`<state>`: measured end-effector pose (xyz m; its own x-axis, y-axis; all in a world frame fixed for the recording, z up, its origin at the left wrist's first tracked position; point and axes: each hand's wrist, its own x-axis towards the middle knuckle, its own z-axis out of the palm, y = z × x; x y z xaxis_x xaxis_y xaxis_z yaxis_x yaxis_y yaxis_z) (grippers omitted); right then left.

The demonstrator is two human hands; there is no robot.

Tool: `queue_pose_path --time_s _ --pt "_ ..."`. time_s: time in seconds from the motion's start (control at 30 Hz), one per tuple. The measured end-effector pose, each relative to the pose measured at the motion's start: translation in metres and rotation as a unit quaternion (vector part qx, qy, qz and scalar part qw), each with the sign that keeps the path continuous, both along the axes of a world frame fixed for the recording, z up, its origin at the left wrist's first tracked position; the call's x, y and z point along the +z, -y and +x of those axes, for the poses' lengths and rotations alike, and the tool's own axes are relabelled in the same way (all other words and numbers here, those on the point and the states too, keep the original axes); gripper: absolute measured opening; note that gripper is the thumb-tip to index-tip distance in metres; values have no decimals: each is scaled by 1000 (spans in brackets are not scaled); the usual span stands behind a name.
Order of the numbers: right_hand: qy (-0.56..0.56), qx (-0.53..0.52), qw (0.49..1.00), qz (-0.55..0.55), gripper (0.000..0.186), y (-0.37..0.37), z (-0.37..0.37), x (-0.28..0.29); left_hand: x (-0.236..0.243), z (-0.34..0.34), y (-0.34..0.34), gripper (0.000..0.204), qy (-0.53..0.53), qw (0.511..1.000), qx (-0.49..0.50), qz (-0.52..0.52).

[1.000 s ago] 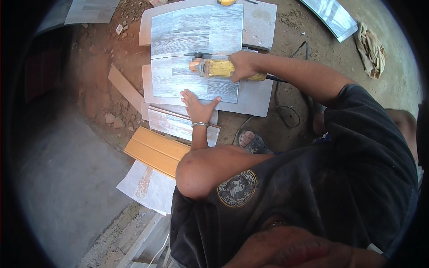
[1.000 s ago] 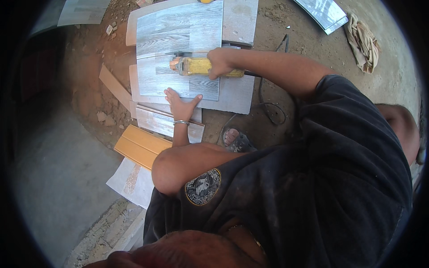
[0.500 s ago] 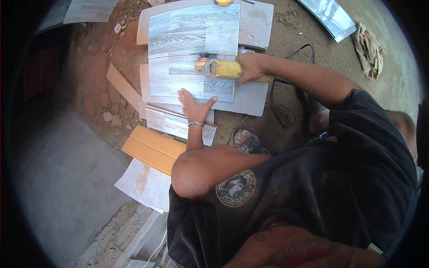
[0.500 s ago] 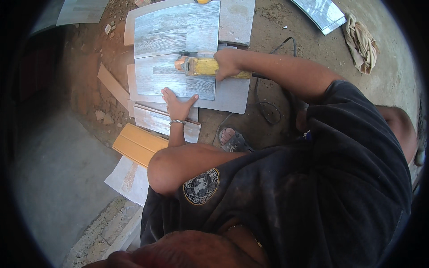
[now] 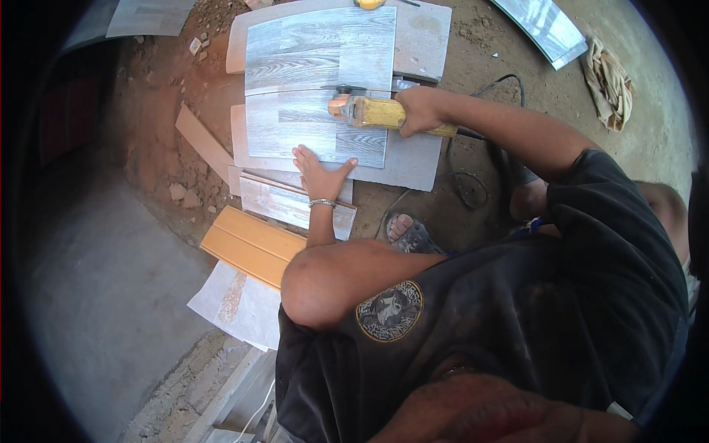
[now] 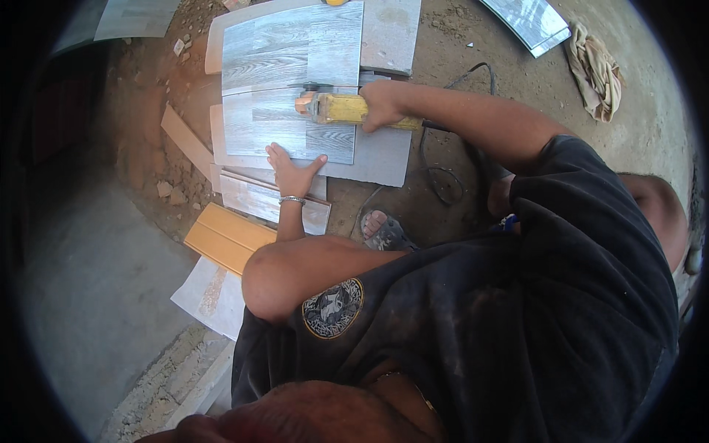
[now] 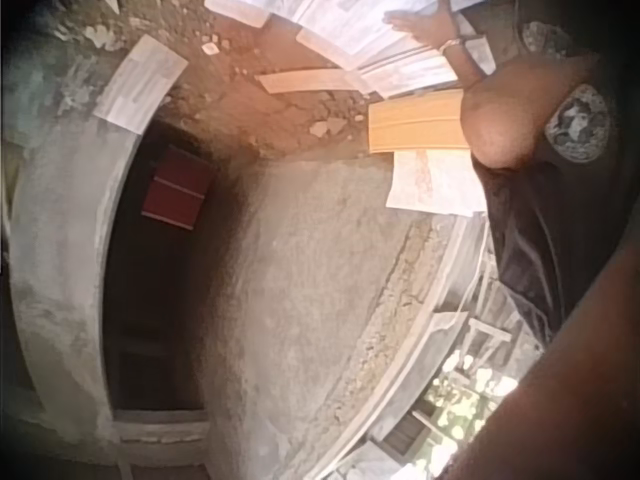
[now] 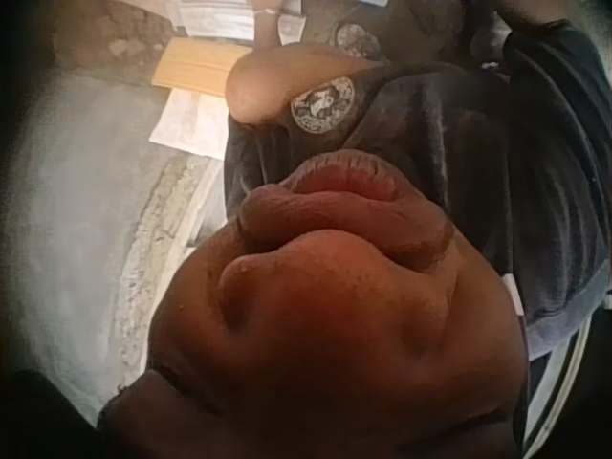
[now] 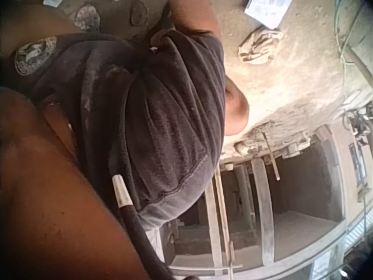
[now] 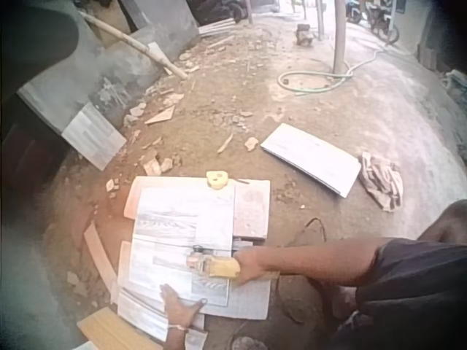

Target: Measure a tile with a tape measure, mark it with a pen, and cut it using an angle grinder.

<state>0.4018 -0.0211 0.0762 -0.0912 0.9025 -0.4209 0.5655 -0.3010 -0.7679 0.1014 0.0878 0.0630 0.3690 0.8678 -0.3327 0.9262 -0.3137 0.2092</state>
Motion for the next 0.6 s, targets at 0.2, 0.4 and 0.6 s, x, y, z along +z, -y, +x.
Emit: queue_pose_path --time_s 0.2,0.4,0.6 --pt "23 7 1000 1 59 4 3 0 1 -2 0 146 -10 1000 1 0" --pt "29 -5 1000 -10 56 18 8 3 -1 -2 -1 146 -15 1000 -4 4" --pt "34 -16 999 -2 51 31 11 5 -2 -3 -1 147 -19 1000 -4 4"
